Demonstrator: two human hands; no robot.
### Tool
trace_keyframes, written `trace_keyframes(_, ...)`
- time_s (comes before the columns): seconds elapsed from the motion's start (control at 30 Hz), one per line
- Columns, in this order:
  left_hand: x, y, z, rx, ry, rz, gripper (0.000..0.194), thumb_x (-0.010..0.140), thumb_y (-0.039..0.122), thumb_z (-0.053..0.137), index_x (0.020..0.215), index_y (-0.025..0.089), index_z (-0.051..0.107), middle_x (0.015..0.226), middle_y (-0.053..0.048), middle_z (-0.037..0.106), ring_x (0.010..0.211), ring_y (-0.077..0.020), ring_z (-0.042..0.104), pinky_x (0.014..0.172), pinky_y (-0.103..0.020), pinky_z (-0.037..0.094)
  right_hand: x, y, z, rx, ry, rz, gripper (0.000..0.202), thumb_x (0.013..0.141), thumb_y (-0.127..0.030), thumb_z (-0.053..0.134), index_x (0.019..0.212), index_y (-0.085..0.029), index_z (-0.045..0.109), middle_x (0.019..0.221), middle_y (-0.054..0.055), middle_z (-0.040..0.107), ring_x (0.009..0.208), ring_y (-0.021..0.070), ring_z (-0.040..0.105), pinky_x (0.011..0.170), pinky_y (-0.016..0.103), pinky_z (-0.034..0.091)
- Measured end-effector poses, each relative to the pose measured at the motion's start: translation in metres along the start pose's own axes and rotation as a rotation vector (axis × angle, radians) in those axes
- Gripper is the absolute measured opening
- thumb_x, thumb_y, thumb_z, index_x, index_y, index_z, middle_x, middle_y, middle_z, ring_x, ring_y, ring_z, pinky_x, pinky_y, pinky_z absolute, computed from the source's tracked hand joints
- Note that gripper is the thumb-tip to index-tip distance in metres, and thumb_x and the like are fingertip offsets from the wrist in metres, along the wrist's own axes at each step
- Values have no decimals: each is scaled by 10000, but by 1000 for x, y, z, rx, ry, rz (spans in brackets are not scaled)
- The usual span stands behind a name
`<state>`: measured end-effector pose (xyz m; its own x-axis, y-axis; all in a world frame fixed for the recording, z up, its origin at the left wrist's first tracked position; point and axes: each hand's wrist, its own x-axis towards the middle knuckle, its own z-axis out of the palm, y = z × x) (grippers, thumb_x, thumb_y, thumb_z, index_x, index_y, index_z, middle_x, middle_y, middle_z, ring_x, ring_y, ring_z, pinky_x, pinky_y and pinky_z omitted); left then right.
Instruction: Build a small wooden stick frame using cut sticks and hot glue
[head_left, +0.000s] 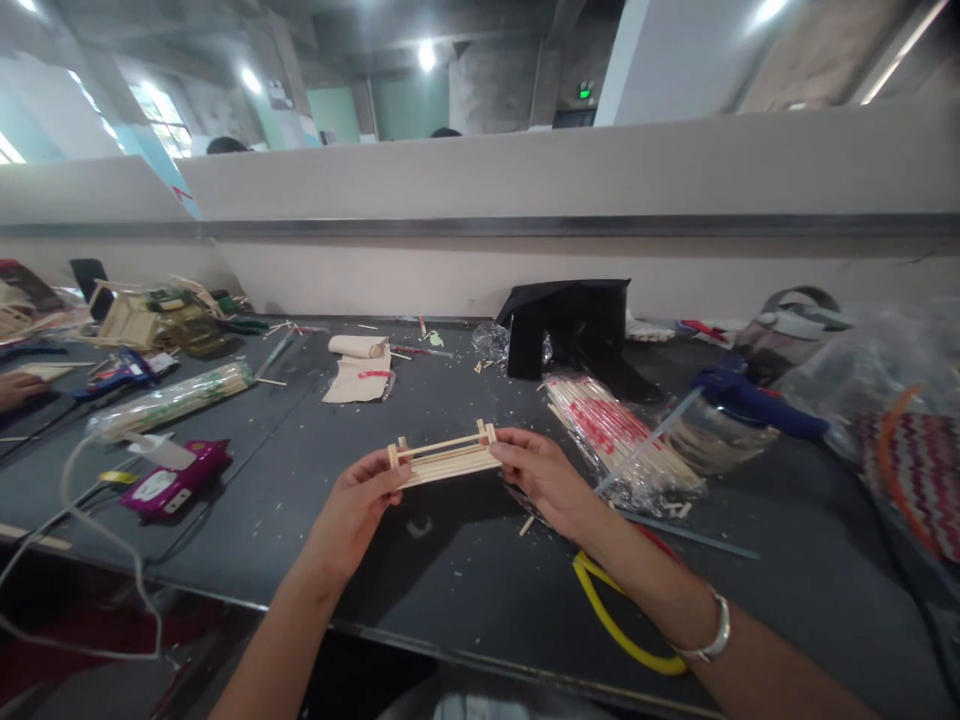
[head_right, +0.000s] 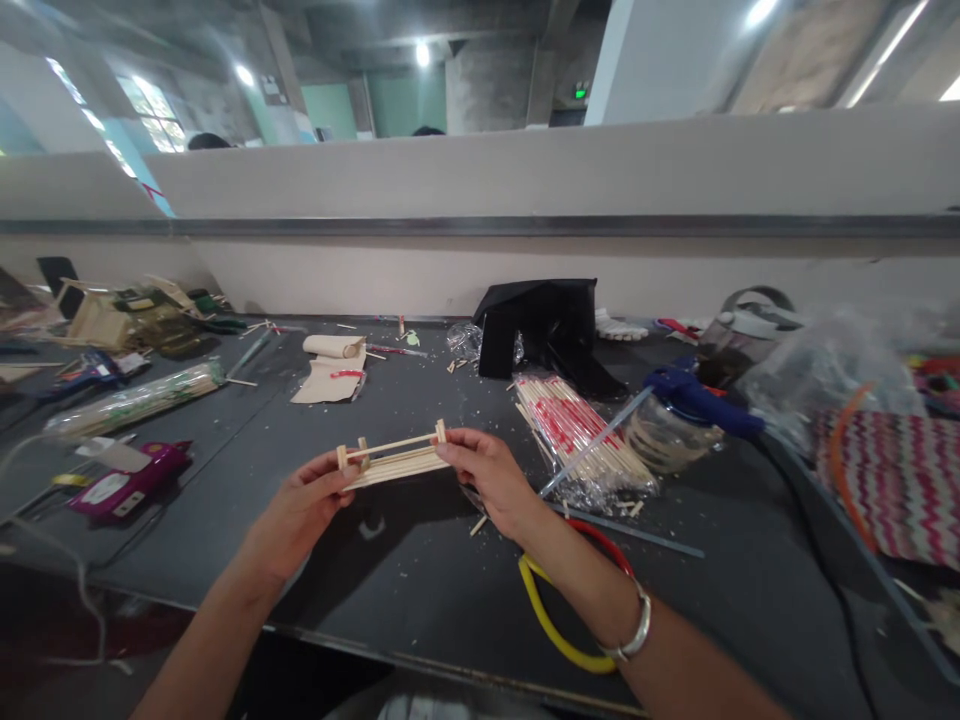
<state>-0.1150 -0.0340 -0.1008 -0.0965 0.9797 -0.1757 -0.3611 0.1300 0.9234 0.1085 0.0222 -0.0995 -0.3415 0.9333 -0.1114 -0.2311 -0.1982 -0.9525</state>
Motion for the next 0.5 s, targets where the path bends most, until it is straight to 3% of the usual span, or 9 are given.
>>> trace_keyframes(0.23, -3, -4, 1, -18, -6, 10, 135, 693, 252, 775, 784, 167, 724, 823, -20, 649, 645, -84, 504, 549, -187, 391, -1, 2, 0, -9, 53, 17, 252, 678, -421, 767, 770, -197, 699, 604, -52, 523, 511, 74, 373, 490, 234, 285)
trace_keyframes(0.5, -3, -7, 3, -39, 6, 25, 139, 702, 281, 766, 760, 166, 714, 756, -6, 610, 599, -73, 471, 533, -187, 389, -1, 7, 0, -25, 84, 52, 259, 683, -435, 760, 752, -203, 664, 575, -62, 506, 469, 68, 362, 461, 235, 278)
